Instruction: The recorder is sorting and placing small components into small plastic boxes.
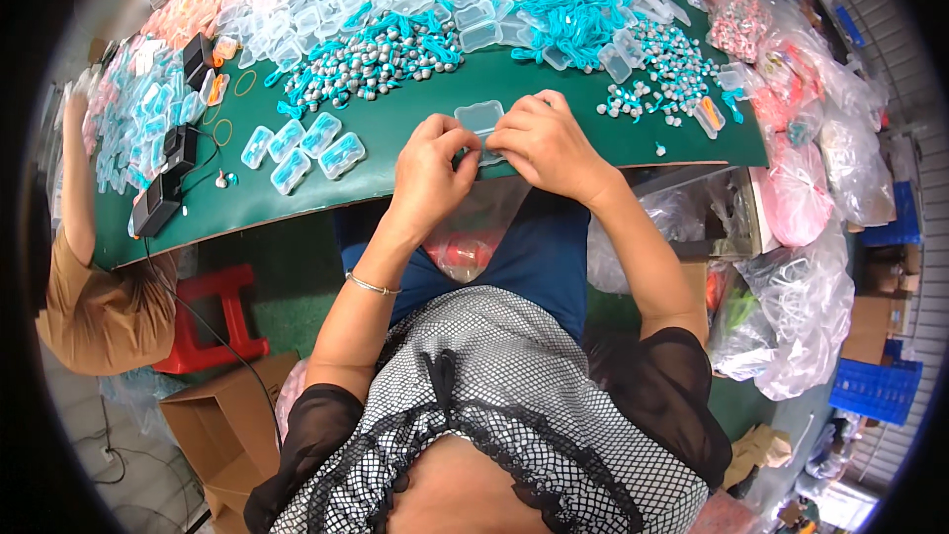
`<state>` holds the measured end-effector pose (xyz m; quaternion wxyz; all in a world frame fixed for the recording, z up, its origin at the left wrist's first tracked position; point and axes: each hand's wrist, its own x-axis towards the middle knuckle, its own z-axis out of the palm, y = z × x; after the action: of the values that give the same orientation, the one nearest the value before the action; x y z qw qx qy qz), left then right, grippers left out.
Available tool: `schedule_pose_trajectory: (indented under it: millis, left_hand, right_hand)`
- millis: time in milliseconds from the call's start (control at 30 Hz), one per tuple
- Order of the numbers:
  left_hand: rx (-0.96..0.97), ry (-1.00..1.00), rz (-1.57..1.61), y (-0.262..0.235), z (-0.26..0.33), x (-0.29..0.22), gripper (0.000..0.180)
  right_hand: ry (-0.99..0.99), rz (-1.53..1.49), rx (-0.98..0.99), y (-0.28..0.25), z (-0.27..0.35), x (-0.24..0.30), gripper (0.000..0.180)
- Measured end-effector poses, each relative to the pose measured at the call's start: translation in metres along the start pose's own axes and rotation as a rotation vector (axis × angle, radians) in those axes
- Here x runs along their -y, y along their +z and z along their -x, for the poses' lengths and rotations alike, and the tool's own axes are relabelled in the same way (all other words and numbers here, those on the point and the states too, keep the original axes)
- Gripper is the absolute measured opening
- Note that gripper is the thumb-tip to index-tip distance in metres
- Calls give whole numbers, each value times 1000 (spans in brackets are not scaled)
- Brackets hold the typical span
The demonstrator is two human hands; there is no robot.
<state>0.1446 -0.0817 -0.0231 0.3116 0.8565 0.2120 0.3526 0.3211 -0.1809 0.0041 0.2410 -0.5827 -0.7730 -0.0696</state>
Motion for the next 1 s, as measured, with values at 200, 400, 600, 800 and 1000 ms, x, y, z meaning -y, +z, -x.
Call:
schedule_pose_trajectory:
  millis: [200, 400, 600, 800, 1000]
  left_hand:
    - [38, 16, 48, -9, 3, 0, 24]
    - [82, 47, -68, -7, 5, 1, 34]
    - [109, 77, -42, -9, 6, 6, 32]
    - [89, 65, 1, -8, 5, 6, 31]
    - [146, 17, -7, -9, 4, 4, 31]
  right_hand:
    - [131, 22, -124, -8, -10, -17, 14]
    - [303, 415, -165, 11, -22, -58, 21]
    - [292, 543, -221, 26, -28, -73, 17]
    - [300, 619, -257, 35, -33, -77, 11]
    - [299, 629, -192, 35, -39, -78, 12]
